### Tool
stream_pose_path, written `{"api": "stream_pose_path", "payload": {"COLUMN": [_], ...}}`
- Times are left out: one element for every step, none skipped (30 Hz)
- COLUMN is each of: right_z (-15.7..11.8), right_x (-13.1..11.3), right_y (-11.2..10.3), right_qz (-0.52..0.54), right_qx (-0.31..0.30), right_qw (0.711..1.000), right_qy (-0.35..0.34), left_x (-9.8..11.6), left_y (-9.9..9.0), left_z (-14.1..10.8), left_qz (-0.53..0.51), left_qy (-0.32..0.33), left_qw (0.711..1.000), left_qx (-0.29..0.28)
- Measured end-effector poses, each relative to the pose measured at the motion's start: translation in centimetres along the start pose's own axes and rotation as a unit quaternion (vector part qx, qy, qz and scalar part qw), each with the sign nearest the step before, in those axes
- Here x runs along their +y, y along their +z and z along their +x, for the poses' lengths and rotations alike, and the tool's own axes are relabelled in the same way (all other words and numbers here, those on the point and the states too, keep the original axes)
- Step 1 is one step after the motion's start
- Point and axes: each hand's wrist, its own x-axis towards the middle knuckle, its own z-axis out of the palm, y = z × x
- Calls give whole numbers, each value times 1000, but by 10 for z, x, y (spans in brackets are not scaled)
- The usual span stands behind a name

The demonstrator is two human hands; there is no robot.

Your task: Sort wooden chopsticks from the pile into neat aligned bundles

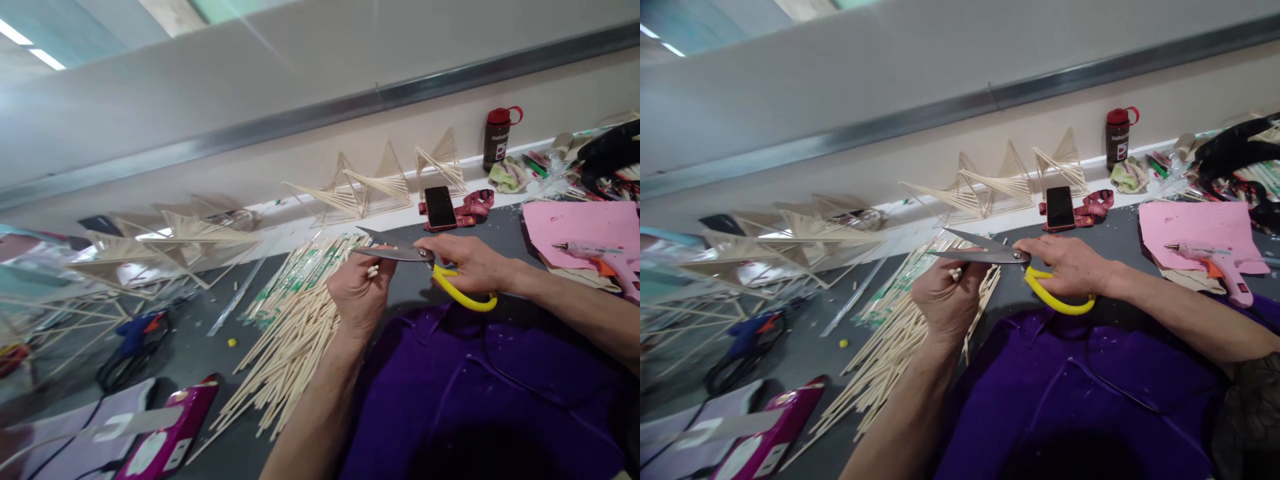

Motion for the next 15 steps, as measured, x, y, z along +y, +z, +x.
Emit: {"api": "stream_pose_path", "payload": {"right_z": [0,-1,-1,-1,-2,-2,-2,-2,-2,-1,-1,-1,0,0,0], "right_x": [1,3,4,5,6,6,7,7,7,7,6,5,4,2,0], "right_y": [1,3,4,5,5,6,6,5,5,4,3,2,1,0,-1], "right_qz": [1,1,-2,-6,-11,-15,-18,-19,-20,-20,-22,-24,-27,-29,-31], "right_qx": [4,8,12,15,17,19,19,19,19,18,15,10,4,-2,-8], "right_qw": [1000,1000,1000,1000,1000,1000,1000,1000,1000,1000,1000,999,999,999,999], "right_qy": [1,2,5,7,9,10,11,12,12,12,14,18,23,29,35], "left_x": [0,0,0,0,0,0,0,-1,-1,-1,-2,-3,-3,-4,-4], "left_y": [0,1,1,1,1,1,1,1,1,0,0,0,-1,-1,-2], "left_z": [0,0,-1,-1,-1,-1,-1,-1,-1,-1,-1,-1,-1,0,0], "left_qz": [-5,-10,-12,-10,-6,-4,-4,-9,-17,-26,-36,-45,-51,-55,-56], "left_qy": [-8,-16,-24,-33,-42,-52,-61,-68,-74,-78,-82,-87,-93,-96,-98], "left_qw": [1000,1000,1000,999,999,998,998,997,997,996,995,994,993,992,992], "left_qx": [-3,-6,-8,-10,-13,-17,-21,-25,-29,-33,-37,-42,-48,-55,-62]}}
